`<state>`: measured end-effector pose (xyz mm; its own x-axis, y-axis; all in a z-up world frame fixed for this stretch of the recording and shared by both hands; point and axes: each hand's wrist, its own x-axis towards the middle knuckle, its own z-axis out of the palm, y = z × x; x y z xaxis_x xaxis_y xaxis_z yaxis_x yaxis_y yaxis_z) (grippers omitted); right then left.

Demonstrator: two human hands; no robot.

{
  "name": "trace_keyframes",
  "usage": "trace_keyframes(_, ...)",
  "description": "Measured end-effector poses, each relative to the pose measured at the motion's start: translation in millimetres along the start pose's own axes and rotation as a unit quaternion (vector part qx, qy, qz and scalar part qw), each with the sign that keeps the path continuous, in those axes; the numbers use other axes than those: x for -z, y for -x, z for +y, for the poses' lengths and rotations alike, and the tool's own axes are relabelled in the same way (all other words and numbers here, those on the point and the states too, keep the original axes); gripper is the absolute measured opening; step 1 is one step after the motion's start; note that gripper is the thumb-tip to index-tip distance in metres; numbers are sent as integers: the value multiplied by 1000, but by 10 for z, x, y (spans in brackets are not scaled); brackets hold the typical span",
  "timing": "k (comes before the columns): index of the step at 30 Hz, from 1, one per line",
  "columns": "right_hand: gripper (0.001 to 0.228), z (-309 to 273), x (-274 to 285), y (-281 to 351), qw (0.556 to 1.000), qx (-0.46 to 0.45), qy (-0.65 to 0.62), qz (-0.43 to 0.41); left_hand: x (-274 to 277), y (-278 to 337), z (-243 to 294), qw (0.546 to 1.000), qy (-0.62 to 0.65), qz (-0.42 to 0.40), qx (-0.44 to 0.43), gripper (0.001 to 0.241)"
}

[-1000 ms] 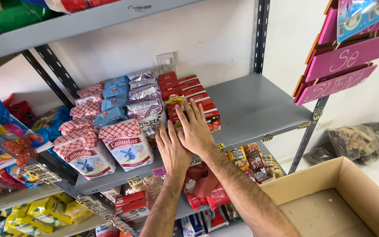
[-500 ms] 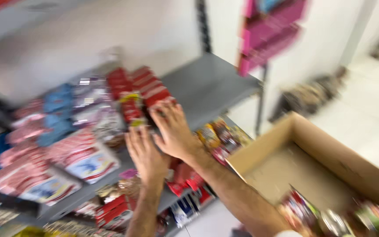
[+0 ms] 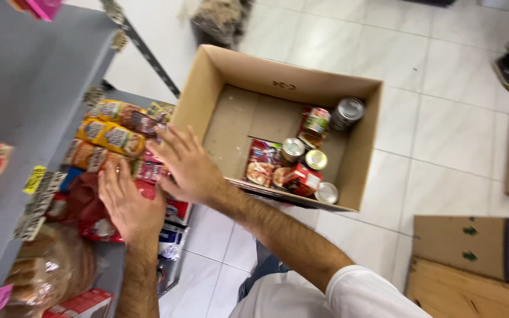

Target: The person takes various grocery items including cans, cartons, and packets from a cardboard box on the floor and places them onto a metal shelf.

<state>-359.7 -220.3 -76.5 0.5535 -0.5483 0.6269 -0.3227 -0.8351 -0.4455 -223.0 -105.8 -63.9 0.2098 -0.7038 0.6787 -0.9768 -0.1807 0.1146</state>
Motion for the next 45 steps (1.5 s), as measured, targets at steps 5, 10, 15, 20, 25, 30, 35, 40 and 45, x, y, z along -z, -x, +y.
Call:
trace_keyframes(5, 77, 590, 518, 467, 996, -62, 54, -30, -459, 92, 442, 993, 93, -77, 4, 82)
trace_keyframes(10, 70, 1239, 856, 747, 987, -137, 55, -69, -1016, 55, 771, 977, 137, -166, 11, 82)
trace_keyframes(15, 61, 1877, 1133, 1158, 952, -267, 71, -128, -1379, -205, 1350, 927, 201, -317, 19, 74)
trace_keyframes(20, 65, 2465, 1362, 1732, 928, -327, 113, -137, -1865, -220, 1746, 866, 222, -448, 8, 76)
trace_keyframes(25, 62, 2878, 1475, 2271, 897, -399, 110, -158, -2461, -133, 1960, 800, 200, -565, 25, 79)
trace_keyframes(30, 57, 2960, 1423, 2296, 891, -410, 109, -161, -3521, 487, 1545, 742, 116, -651, 109, 78)
trace_keyframes(35, 52, 2903, 1190, 2083, 885, -405, 67, -221, -3693, 730, 1504, 662, 87, -717, 201, 88)
trace_keyframes(40, 50, 2977, 918, 2042, 881, -394, 67, -253, -4194, 1258, 1364, 650, 92, -710, 257, 95)
trace_keyframes(45, 85, 3199, 517, 1946, 854, -385, 133, -324, -3947, 966, 1353, 617, 124, -736, 251, 64)
